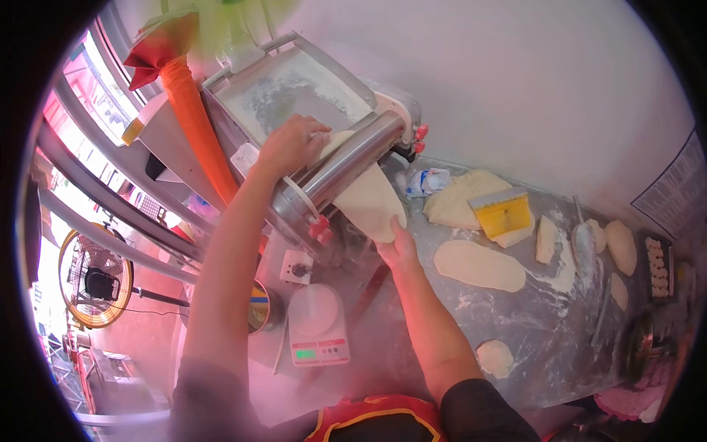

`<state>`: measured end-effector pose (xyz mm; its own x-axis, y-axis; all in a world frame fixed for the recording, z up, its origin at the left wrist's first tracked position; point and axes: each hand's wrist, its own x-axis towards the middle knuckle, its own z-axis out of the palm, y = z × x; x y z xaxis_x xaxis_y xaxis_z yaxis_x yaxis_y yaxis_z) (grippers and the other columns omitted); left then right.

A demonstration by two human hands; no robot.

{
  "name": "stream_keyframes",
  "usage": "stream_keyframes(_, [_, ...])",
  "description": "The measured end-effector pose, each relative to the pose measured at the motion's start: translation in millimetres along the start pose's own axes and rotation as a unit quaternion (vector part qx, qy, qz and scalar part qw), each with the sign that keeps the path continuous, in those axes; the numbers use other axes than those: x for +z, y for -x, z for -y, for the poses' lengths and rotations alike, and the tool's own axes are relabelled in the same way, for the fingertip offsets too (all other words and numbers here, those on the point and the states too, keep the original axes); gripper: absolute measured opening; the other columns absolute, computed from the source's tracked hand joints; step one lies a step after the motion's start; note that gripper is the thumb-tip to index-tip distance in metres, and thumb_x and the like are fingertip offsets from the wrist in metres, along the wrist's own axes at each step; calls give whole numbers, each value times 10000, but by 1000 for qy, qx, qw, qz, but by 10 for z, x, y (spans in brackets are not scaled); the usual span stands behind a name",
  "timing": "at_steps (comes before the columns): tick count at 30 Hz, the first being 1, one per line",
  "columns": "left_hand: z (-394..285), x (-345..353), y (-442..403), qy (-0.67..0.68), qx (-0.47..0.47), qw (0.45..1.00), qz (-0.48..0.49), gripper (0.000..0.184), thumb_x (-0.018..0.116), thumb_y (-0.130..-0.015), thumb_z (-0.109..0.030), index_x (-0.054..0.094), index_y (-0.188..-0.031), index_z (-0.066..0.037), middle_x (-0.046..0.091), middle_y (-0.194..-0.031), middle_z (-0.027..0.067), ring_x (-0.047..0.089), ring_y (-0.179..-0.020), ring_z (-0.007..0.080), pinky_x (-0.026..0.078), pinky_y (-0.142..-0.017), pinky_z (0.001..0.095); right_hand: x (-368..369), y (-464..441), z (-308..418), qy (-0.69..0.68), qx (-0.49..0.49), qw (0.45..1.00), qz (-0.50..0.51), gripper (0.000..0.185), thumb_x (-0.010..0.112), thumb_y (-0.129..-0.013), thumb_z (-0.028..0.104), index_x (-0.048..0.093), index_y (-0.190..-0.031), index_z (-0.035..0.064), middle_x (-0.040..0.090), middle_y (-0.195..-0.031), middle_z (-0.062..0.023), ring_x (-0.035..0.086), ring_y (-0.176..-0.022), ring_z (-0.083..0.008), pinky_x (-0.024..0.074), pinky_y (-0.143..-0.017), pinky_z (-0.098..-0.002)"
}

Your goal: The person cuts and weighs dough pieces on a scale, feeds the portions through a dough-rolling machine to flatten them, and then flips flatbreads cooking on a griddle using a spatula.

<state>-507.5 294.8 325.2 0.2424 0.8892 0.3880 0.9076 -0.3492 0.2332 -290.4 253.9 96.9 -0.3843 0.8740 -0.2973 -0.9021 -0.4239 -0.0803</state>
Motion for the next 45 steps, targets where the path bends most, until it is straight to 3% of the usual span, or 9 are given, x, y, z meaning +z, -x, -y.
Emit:
stream_keyframes(11, [-49,-34,13,-19,-22,1000,1,270,488,-896,-284,679,-998,-124,634,-1052,52,538,-1043,241,454,-885,384,-135,319,163,-4,-21,999,-26,384,461,-967,182,387,-1309,23,509,-1271,-145,520,-1158,-306,465,-966,-475])
stream_keyframes(22, [-423,208,143,-113,229,927,-276,188,579,-796,-242,639,-929,-124,616,-1011,97,574,-971,291,457,-842,434,-460,416,605,50,0,997,55,392,490,-948,149,413,-1303,3,525,-1278,-161,532,-1155,-315,465,-960,-493])
stream_keyframes(25, [-947,736,610,155,213,964,45,208,561,-781,-219,618,-909,-65,603,-936,110,593,-907,274,476,-792,409,-395,479,780,78,4,997,8,400,487,-952,164,409,-1310,6,529,-1273,-158,535,-1153,-307,462,-966,-481])
stream_keyframes(28, [-1177,1300,1154,224,259,857,386,347,505,-893,-275,553,-1169,-70,594,-1130,136,593,-980,275,467,-843,387,-227,695,927,140,8,990,3,378,492,-953,168,433,-1289,3,541,-1255,-147,543,-1141,-289,478,-952,-457])
stream_keyframes(32, [-882,2495,1130,266,119,918,267,353,478,-934,-304,561,-1170,-54,619,-1093,113,611,-942,245,477,-843,390,52,830,1069,132,-8,990,-53,362,517,-943,160,458,-1262,-1,556,-1237,-140,555,-1125,-283,491,-939,-435])
stream_keyframes(33, [-833,2606,1086,413,52,891,181,350,484,-932,-302,568,-1157,-48,624,-1080,110,615,-929,237,483,-837,391,98,861,1083,144,-21,988,-54,364,511,-946,166,455,-1265,0,556,-1237,-138,554,-1126,-287,491,-936,-439])
stream_keyframes(35, [-931,2295,988,890,-246,382,-30,333,512,-915,-286,583,-1124,-37,631,-1058,106,624,-902,223,498,-817,393,160,924,1090,165,-48,983,-60,369,500,-951,180,450,-1271,2,557,-1238,-135,552,-1127,-293,491,-930,-448])
stream_keyframes(39, [-730,2150,634,963,-121,211,-112,296,517,-892,-327,626,-993,-71,652,-931,75,634,-851,239,521,-780,403,156,1073,1144,182,-43,981,-51,386,482,-959,188,432,-1292,0,536,-1262,-152,534,-1150,-291,476,-944,-461])
stream_keyframes(45, [-792,1850,642,975,-68,166,-131,352,443,-919,-357,632,-1015,-77,659,-945,97,636,-857,252,521,-764,425,-134,1199,1232,211,28,977,26,421,456,-963,210,398,-1316,-13,509,-1291,-167,511,-1169,-322,436,-971,-477])
